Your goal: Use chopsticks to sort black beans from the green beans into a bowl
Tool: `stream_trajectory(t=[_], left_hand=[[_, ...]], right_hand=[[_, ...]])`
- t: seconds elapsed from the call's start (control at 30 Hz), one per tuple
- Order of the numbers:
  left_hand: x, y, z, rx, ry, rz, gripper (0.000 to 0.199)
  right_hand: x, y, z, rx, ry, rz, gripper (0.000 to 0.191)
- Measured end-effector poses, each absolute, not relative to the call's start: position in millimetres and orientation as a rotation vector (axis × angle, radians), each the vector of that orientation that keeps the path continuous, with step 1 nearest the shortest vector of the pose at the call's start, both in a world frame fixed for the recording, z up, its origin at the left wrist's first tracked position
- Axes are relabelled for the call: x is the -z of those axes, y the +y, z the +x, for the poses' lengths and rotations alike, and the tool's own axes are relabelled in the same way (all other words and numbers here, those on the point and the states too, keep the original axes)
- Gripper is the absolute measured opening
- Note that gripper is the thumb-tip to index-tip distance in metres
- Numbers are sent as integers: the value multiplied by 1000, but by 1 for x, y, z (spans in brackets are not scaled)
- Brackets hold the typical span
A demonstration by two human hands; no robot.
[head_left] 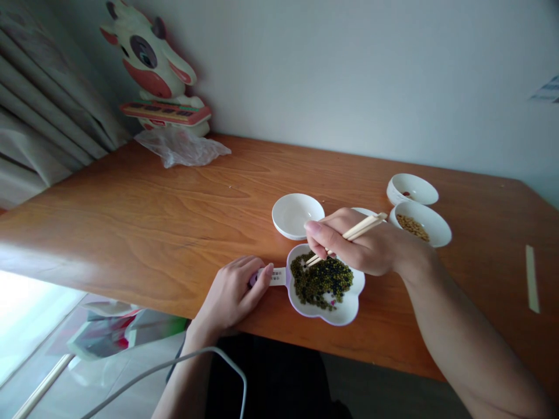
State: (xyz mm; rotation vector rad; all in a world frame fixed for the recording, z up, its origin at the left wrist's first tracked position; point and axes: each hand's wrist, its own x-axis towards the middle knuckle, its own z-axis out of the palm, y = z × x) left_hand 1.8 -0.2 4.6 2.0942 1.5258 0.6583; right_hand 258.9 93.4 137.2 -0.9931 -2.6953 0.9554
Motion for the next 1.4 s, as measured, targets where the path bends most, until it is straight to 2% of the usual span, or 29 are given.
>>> stream_trajectory(t=[0.4,1.4], left_hand=[[-4,1,1,-662,1531,2094,38],[-5,0,2,-673,1539,2097,39]], right_hand=[[-139,91,257,-971,-2689,-975,54],[-137,91,256,-1030,-2671,-947,54]])
